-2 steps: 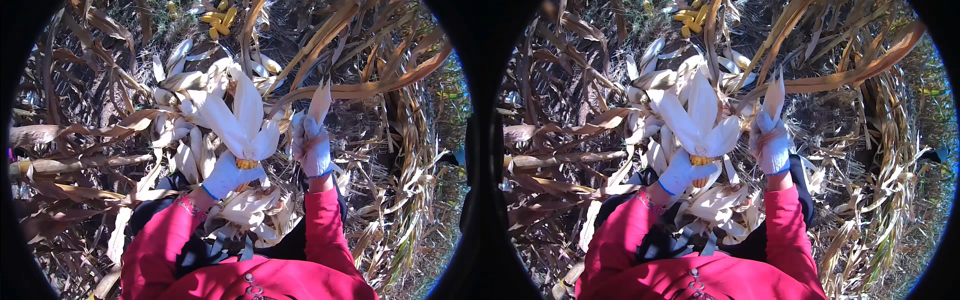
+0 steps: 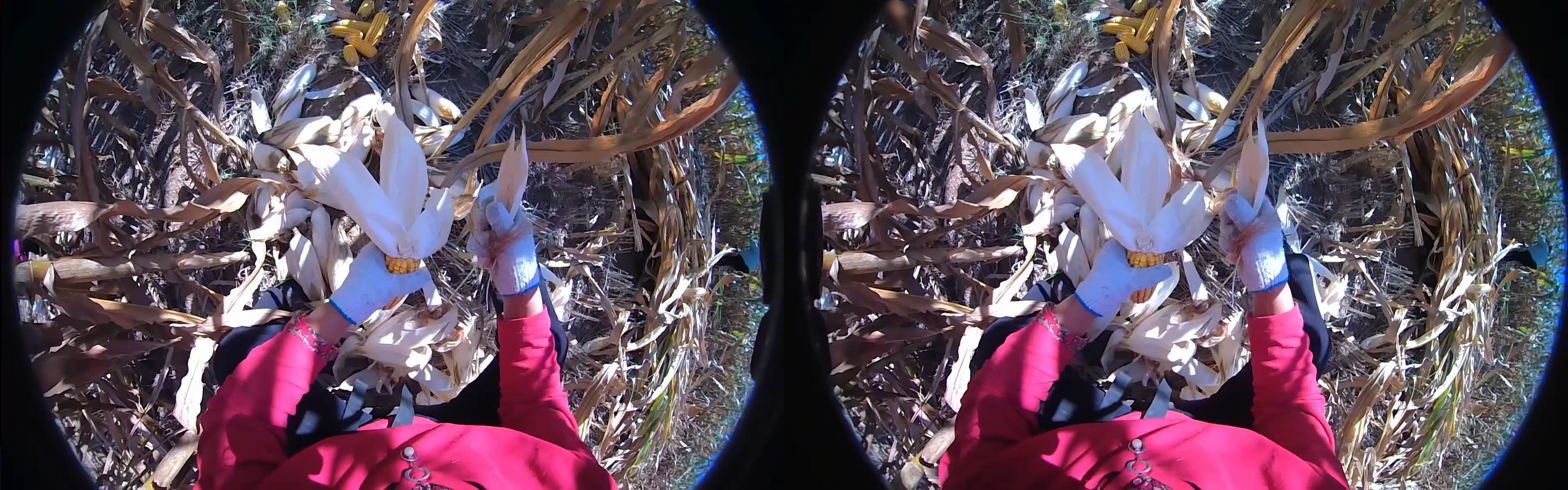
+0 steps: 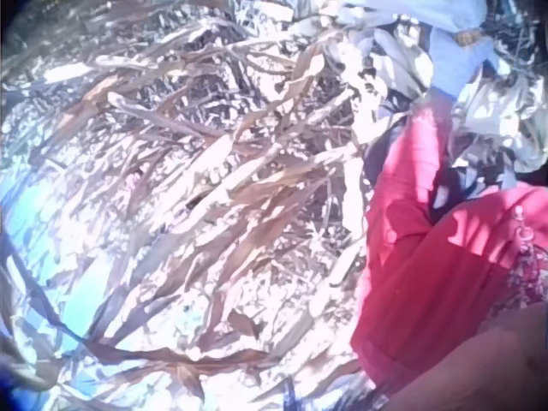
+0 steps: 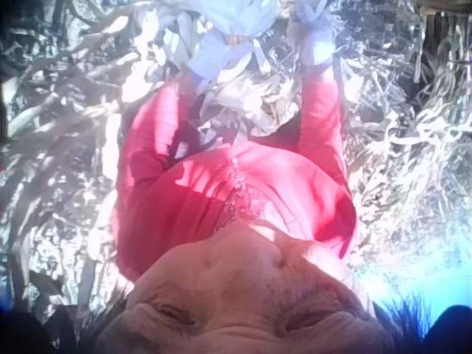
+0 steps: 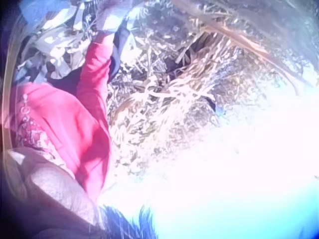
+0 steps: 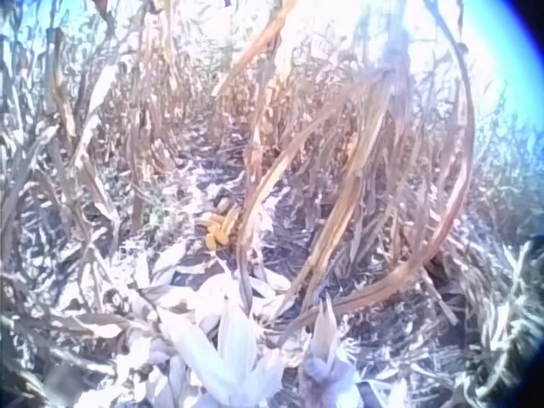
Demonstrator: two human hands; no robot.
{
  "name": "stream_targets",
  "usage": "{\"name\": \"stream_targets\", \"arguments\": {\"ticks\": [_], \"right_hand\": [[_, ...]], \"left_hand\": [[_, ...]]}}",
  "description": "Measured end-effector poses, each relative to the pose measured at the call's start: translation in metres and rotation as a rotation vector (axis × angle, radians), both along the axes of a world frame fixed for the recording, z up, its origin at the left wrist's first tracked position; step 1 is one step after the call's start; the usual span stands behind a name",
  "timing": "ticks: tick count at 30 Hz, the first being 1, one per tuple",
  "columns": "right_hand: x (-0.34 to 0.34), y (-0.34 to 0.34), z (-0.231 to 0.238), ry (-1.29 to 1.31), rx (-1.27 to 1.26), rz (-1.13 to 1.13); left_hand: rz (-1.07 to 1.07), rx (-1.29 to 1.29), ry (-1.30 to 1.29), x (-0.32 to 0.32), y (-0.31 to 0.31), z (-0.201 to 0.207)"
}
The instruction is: The person shucks corn cobs by hand in a cornfield, removing the husks and silk to reveal the kernels. The person repeatedly picks up cobs, peels back the husks, and discards them on the ground.
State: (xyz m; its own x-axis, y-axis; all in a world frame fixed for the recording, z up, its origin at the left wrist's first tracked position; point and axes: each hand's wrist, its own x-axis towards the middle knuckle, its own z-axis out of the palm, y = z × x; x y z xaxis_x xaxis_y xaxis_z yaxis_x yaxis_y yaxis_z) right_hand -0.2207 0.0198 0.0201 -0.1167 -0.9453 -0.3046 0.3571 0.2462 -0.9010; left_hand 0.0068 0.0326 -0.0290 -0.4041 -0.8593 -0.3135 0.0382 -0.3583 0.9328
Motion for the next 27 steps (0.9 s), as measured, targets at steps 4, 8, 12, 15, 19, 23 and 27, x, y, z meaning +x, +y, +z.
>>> {"name": "stream_targets", "arguments": {"ticks": [4,8,12,15,19,23,27], "right_hand": [[0.025,0.011,0.023,0.250,0.032,0.184],[0.061,0.013,0.005,1.047,-0.289,0.367],[0.075,0.014,-0.024,1.155,-0.449,0.385],[0.073,0.009,-0.028,0.955,-0.507,0.363],[0.080,0.003,-0.041,0.235,-0.013,0.095],[0.081,-0.006,-0.044,-0.543,0.183,-0.031],[0.087,-0.010,-0.007,-0.664,0.230,-0.027]], "left_hand": [[-0.094,-0.185,-0.458,-0.011,0.005,-0.004],[-0.146,-0.303,-0.518,-0.018,0.021,-0.043],[-0.059,-0.132,-0.208,-0.020,0.029,-0.113],[0.009,0.026,0.016,-0.030,0.024,-0.068],[-0.277,0.172,-0.199,-0.011,0.011,-0.015],[-0.160,0.210,-0.081,-0.008,0.017,0.002],[-0.105,0.272,0.102,-0.007,0.020,-0.004]]}}
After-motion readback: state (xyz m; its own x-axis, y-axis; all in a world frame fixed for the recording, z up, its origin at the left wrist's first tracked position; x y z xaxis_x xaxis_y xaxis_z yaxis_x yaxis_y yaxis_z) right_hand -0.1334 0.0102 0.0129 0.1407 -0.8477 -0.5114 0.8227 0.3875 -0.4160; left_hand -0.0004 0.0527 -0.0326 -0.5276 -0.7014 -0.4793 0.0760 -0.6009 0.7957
